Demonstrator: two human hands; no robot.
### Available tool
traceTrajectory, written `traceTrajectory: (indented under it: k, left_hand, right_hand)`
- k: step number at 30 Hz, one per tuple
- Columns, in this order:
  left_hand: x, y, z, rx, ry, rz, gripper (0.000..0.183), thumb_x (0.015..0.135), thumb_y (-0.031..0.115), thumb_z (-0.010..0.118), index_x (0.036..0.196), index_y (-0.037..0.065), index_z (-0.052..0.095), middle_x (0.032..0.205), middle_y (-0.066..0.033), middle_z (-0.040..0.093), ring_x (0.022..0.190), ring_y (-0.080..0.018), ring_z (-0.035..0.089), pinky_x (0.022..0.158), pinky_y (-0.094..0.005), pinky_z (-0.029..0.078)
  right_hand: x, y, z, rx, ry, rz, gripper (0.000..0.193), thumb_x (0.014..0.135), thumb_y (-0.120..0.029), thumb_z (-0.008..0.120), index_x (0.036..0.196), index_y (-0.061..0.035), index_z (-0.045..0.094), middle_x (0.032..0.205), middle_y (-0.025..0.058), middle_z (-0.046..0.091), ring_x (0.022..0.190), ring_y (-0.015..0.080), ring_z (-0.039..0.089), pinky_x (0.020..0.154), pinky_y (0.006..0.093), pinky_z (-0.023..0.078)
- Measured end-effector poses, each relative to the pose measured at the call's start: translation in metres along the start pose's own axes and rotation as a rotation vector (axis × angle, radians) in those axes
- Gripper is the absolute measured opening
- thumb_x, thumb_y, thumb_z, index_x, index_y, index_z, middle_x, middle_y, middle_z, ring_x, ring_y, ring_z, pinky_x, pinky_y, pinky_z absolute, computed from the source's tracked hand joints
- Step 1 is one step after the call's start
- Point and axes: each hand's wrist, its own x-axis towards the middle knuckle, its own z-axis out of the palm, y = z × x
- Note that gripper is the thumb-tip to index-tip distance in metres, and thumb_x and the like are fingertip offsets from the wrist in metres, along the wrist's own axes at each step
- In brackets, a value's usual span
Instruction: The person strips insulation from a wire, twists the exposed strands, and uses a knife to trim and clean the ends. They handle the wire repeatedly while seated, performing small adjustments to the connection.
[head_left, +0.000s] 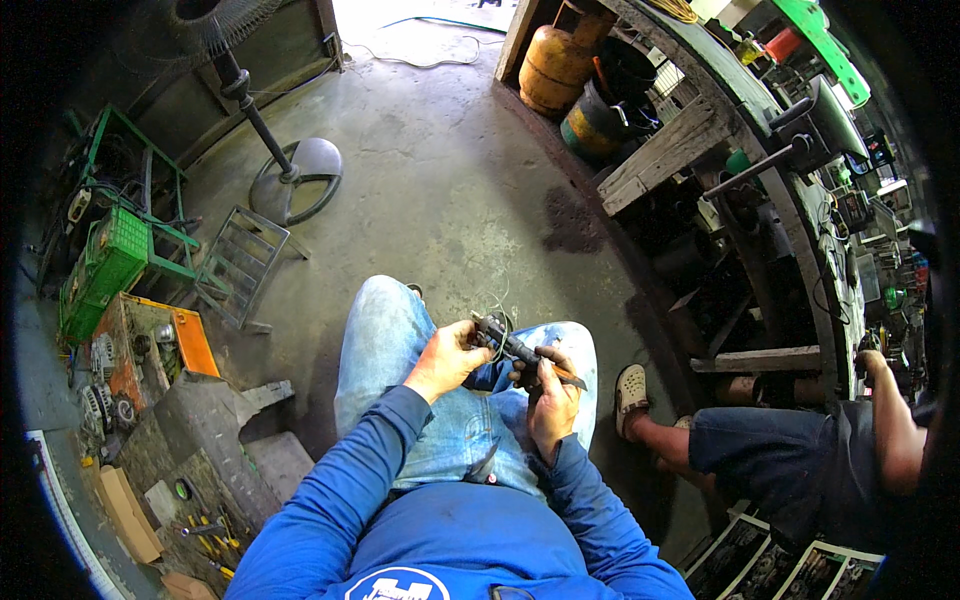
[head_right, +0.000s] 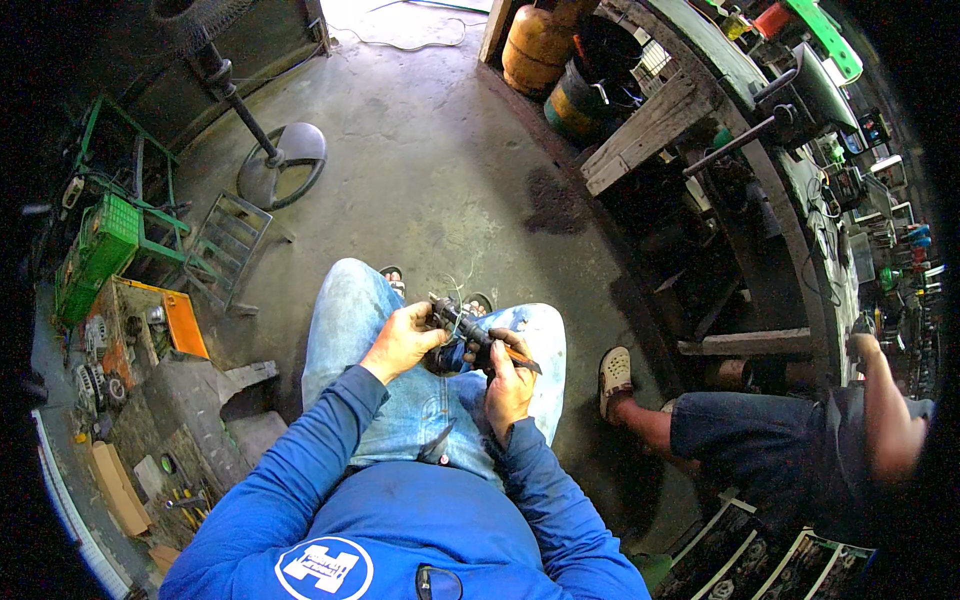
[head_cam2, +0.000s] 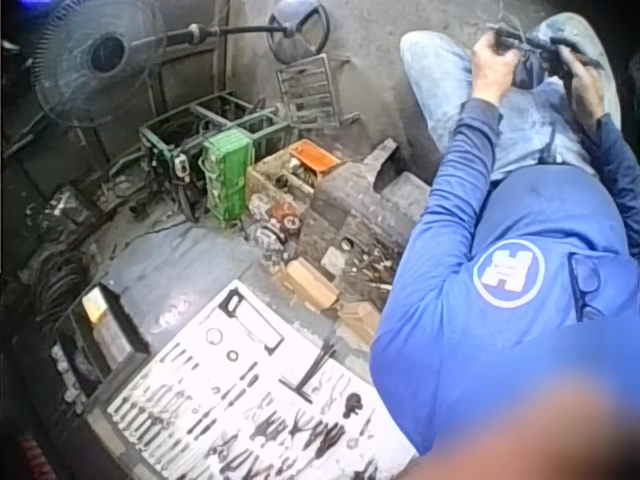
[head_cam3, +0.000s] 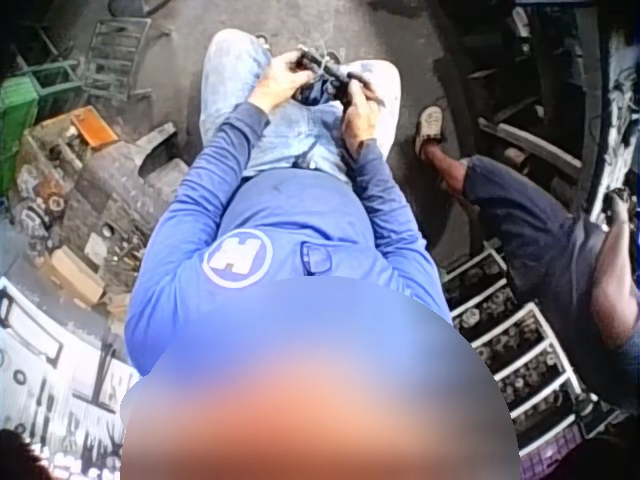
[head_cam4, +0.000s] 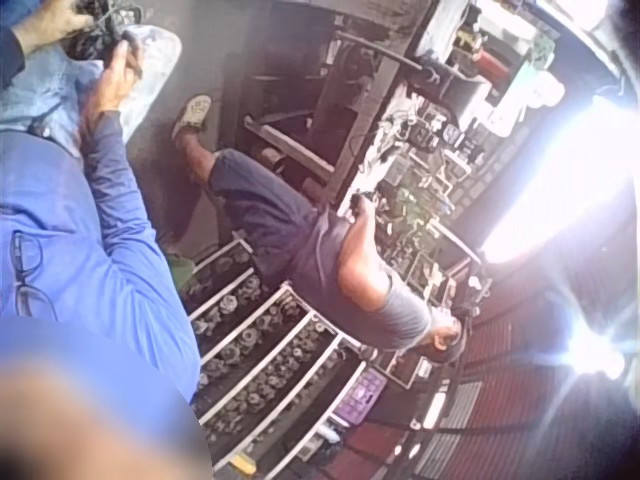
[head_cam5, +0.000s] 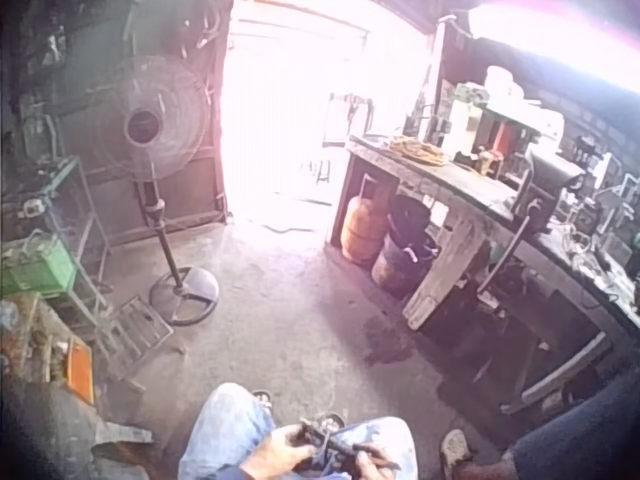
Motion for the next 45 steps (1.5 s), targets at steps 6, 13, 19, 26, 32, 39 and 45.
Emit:
traceTrajectory:
  k: [6,13,19,26,32,39,45]
  left_hand:
    - [-0.001,0.015,-0.008,0.095,0.016,-0.112,0.028,0.087,0.010,0.070,0.109,-0.006,0.068,0.095,-0.0117,0.074,0.083,-0.0145,0.066,0.075,-0.0301,0.053]
    - [-0.001,0.015,-0.004,0.112,0.112,-0.007,0.025,0.087,0.006,0.069,0.109,-0.006,0.066,0.089,-0.0098,0.071,0.075,-0.0133,0.064,0.069,-0.0306,0.053]
    - [0.001,0.006,-0.008,0.018,0.029,-0.120,0.030,0.090,0.007,0.067,0.117,-0.006,0.065,0.091,-0.0086,0.070,0.075,-0.0119,0.063,0.066,-0.0283,0.052]
    - [0.003,0.010,-0.011,-0.077,-0.002,-0.133,0.029,0.091,0.009,0.067,0.116,-0.005,0.066,0.098,-0.0094,0.072,0.084,-0.0125,0.065,0.072,-0.0277,0.053]
    - [-0.001,0.004,-0.003,-0.225,-0.148,-0.024,0.038,0.085,0.008,0.075,0.120,-0.002,0.064,0.096,-0.0066,0.071,0.081,-0.0109,0.063,0.071,-0.0293,0.053]
    - [-0.001,0.008,-0.010,-0.094,-0.321,-0.115,0.057,0.087,0.014,0.078,0.136,-0.001,0.054,0.117,-0.0097,0.070,0.105,-0.0167,0.066,0.093,-0.0322,0.053]
    - [-0.005,0.024,-0.013,-0.242,-0.082,-0.143,0.031,0.094,0.023,0.072,0.115,0.000,0.067,0.098,-0.0045,0.070,0.086,-0.0132,0.064,0.079,-0.0287,0.053]
  right_hand:
    - [0.001,0.001,-0.003,-0.123,-0.056,-0.035,0.023,0.103,-0.011,0.051,0.123,0.0001,0.056,0.098,0.0191,0.070,0.080,0.0244,0.070,0.076,0.0346,0.056]
    - [0.002,0.002,-0.001,-0.316,-0.028,-0.180,0.022,0.102,-0.008,0.054,0.121,0.0004,0.059,0.100,0.0148,0.070,0.084,0.0206,0.068,0.077,0.0326,0.056]
    - [-0.001,-0.002,0.003,-0.307,-0.048,-0.218,0.021,0.102,-0.011,0.056,0.120,-0.0004,0.061,0.101,0.0109,0.069,0.084,0.0171,0.067,0.077,0.0307,0.056]
    - [0.003,-0.006,-0.001,0.532,0.040,0.396,0.027,0.107,-0.023,0.047,0.131,-0.0134,0.054,0.108,0.0164,0.071,0.079,0.0255,0.070,0.072,0.0380,0.057]
    - [0.003,0.003,0.002,0.602,-0.049,0.512,0.029,0.106,-0.024,0.048,0.133,-0.0173,0.055,0.110,0.0112,0.071,0.079,0.0232,0.066,0.073,0.0384,0.053]
    - [0.009,0.005,0.011,0.396,-0.119,0.469,0.033,0.103,-0.021,0.056,0.135,-0.0136,0.053,0.093,0.0040,0.066,0.075,0.0164,0.059,0.066,0.0308,0.046]
    - [0.008,0.004,0.016,0.318,-0.268,0.473,0.039,0.098,-0.019,0.065,0.133,-0.0057,0.053,0.102,0.0067,0.065,0.076,0.0152,0.061,0.066,0.0288,0.050]
